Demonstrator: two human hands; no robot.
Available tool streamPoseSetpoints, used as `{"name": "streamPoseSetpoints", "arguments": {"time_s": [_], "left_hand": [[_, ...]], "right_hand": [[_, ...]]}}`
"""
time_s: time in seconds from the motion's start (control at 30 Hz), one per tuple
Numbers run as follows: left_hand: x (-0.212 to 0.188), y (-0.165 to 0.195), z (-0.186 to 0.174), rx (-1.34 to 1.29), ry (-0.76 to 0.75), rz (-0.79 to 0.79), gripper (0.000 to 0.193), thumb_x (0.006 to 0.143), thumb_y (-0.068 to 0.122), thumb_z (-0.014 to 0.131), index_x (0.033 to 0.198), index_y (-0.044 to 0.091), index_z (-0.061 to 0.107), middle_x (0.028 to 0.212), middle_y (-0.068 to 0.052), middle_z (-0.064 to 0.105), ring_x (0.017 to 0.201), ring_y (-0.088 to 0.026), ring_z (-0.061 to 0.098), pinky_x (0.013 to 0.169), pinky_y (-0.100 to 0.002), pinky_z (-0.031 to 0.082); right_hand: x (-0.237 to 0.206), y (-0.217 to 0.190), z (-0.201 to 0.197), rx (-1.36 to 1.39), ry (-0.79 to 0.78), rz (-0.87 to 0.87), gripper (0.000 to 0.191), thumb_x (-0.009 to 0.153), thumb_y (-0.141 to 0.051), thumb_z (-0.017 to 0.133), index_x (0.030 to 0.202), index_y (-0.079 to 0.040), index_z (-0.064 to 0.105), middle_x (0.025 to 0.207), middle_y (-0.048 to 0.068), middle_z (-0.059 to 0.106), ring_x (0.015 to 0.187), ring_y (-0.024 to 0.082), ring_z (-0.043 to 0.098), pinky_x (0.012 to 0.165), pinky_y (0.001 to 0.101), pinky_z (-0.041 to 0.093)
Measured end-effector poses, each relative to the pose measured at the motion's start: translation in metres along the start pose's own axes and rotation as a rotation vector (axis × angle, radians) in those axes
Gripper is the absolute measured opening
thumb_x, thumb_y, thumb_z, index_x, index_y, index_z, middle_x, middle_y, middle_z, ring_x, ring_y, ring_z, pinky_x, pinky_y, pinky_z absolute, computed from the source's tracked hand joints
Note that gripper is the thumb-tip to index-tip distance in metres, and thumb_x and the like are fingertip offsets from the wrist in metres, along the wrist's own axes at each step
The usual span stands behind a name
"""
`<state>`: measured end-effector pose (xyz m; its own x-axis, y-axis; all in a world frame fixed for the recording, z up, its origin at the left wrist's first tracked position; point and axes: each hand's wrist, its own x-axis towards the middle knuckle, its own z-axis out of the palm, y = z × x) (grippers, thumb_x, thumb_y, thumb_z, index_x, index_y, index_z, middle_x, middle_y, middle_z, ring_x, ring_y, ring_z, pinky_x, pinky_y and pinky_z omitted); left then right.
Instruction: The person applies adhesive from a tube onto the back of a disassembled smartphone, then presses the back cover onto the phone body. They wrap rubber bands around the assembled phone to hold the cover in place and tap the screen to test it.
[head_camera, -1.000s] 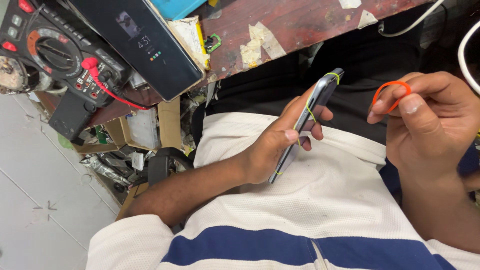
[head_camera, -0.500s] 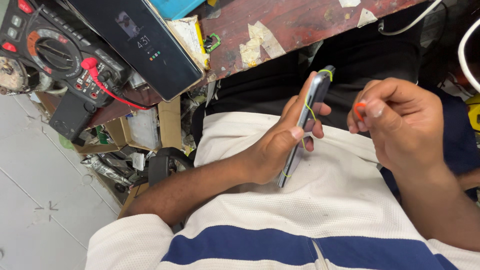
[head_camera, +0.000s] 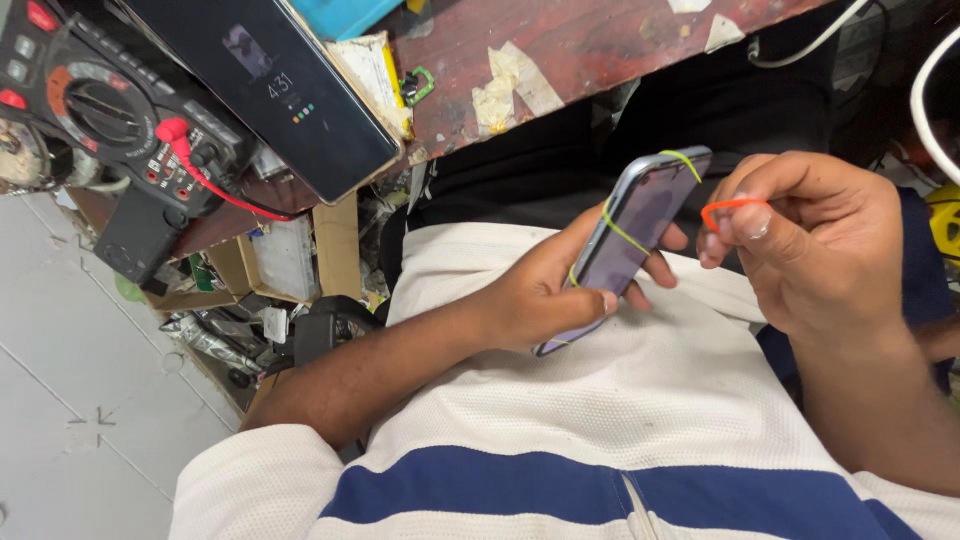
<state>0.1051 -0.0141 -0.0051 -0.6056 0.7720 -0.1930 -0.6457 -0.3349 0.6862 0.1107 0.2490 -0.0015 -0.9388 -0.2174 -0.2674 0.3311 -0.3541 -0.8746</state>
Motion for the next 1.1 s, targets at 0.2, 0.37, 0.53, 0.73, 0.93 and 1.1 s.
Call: {"name": "streamPoseSetpoints", "arguments": {"time_s": [0.2,0.37,0.53,0.73,0.93,1.1], "left_hand": [[-0.001,0.025,-0.003,-0.368,0.095,-0.106,0.067,0.097,0.011,0.059,0.156,-0.007,0.035,0.158,-0.021,0.047,0.138,-0.035,0.06,0.117,-0.048,0.049],[-0.004,0.033,-0.008,-0.461,0.049,-0.15,0.072,0.096,0.019,0.063,0.155,-0.013,0.037,0.129,-0.034,0.062,0.118,-0.038,0.066,0.109,-0.046,0.053],[-0.007,0.027,-0.012,-0.52,0.064,-0.152,0.069,0.093,0.019,0.067,0.147,-0.014,0.041,0.123,-0.03,0.065,0.111,-0.036,0.067,0.103,-0.043,0.053],[-0.021,0.044,-0.018,-0.77,-0.072,-0.072,0.076,0.083,0.013,0.071,0.15,-0.005,0.04,0.12,-0.022,0.058,0.104,-0.031,0.065,0.098,-0.045,0.054],[-0.023,0.041,-0.021,-0.767,0.01,-0.08,0.084,0.082,0.012,0.07,0.157,-0.003,0.034,0.124,-0.022,0.055,0.108,-0.032,0.063,0.1,-0.047,0.053],[-0.01,0.027,-0.016,-0.654,-0.058,-0.193,0.079,0.089,0.018,0.066,0.155,-0.012,0.033,0.129,-0.041,0.056,0.113,-0.042,0.065,0.105,-0.046,0.052]], "right_hand": [[0.007,0.011,0.007,-0.14,0.152,0.0,0.02,0.115,-0.012,0.063,0.108,0.007,0.067,0.096,0.011,0.068,0.083,0.015,0.065,0.076,0.028,0.056],[0.012,0.009,0.016,-0.138,0.085,0.213,0.017,0.106,-0.01,0.06,0.111,0.002,0.071,0.092,0.008,0.069,0.083,0.014,0.064,0.073,0.0256,0.053],[0.002,0.03,0.005,-0.161,0.09,0.327,0.018,0.094,-0.011,0.06,0.105,-0.002,0.072,0.086,0.005,0.071,0.078,0.011,0.064,0.068,0.027,0.054],[0.016,0.006,-0.041,0.677,-0.018,0.254,0.037,0.104,-0.018,0.056,0.068,-0.009,0.054,0.066,0.002,0.05,0.075,0.019,0.046,0.067,0.0313,0.04],[0.028,-0.01,-0.027,0.64,-0.186,0.079,0.029,0.095,-0.02,0.053,0.069,-0.008,0.06,0.069,0.011,0.06,0.079,0.031,0.061,0.085,0.0377,0.05],[0.003,0.028,-0.018,0.532,-0.26,0.359,0.029,0.092,0.001,0.05,0.11,0.016,0.068,0.093,0.025,0.065,0.075,0.031,0.066,0.069,0.0378,0.054]]}}
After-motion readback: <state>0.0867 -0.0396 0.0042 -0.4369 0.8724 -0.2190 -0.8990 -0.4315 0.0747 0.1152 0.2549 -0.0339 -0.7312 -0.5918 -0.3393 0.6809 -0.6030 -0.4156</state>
